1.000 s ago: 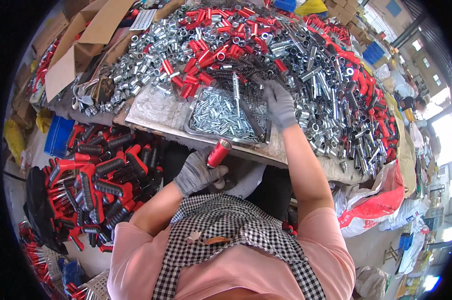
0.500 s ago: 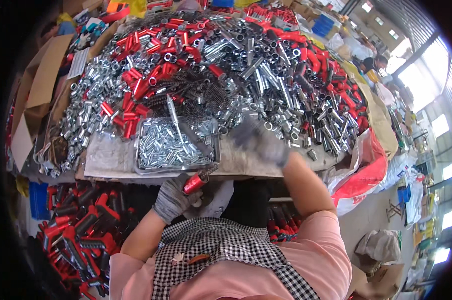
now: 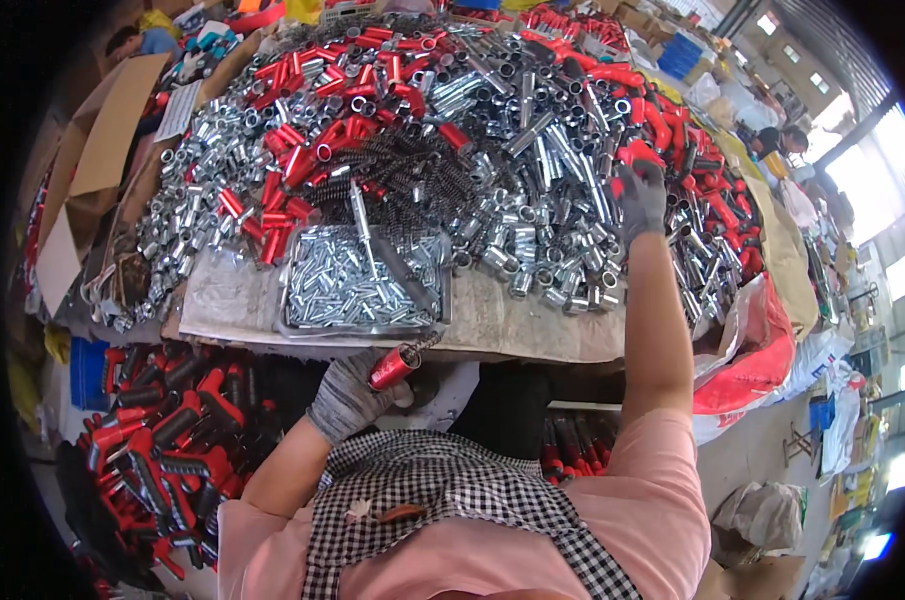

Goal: Assembling hand tools by attaching red handles to silver metal shafts at a factory workstation.

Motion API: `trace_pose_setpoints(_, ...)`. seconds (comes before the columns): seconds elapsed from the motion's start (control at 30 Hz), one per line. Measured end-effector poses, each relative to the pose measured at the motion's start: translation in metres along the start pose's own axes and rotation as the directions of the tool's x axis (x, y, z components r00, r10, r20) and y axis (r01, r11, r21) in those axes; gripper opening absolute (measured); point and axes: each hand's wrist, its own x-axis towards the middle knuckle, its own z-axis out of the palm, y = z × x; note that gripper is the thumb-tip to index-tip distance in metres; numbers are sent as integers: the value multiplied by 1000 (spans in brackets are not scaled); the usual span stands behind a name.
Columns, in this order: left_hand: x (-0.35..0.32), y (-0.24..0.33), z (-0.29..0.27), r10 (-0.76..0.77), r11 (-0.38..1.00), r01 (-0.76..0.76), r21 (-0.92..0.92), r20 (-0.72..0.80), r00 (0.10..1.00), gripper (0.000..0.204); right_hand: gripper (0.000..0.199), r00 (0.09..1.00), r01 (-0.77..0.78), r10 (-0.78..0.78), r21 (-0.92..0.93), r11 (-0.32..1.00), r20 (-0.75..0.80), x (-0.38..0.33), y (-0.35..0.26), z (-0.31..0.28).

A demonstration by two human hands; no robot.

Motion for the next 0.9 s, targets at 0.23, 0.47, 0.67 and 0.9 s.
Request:
trace_pose_setpoints(0.23, -22, -11, -10, 68, 959, -76, 274, 35, 997, 37, 82, 901, -287, 10, 578, 764, 434, -191, -29, 28)
trace_pose_setpoints(0.47, -68, -47, -15, 151, 796, -201, 572, 135, 979, 37, 81, 466, -660, 365, 42, 751, 806, -319, -41, 47)
trace_pose_setpoints(0.67, -83, -56, -14, 229, 712, -281, 643, 165, 959, 34, 59, 378, -508, 509, -286, 812, 774, -333, -48, 52)
trace_pose_setpoints(0.9, -72, -33, -3, -71, 873, -224, 434, 567, 821, 42, 51, 90, 857, -155, 3, 515, 984, -347, -48, 71)
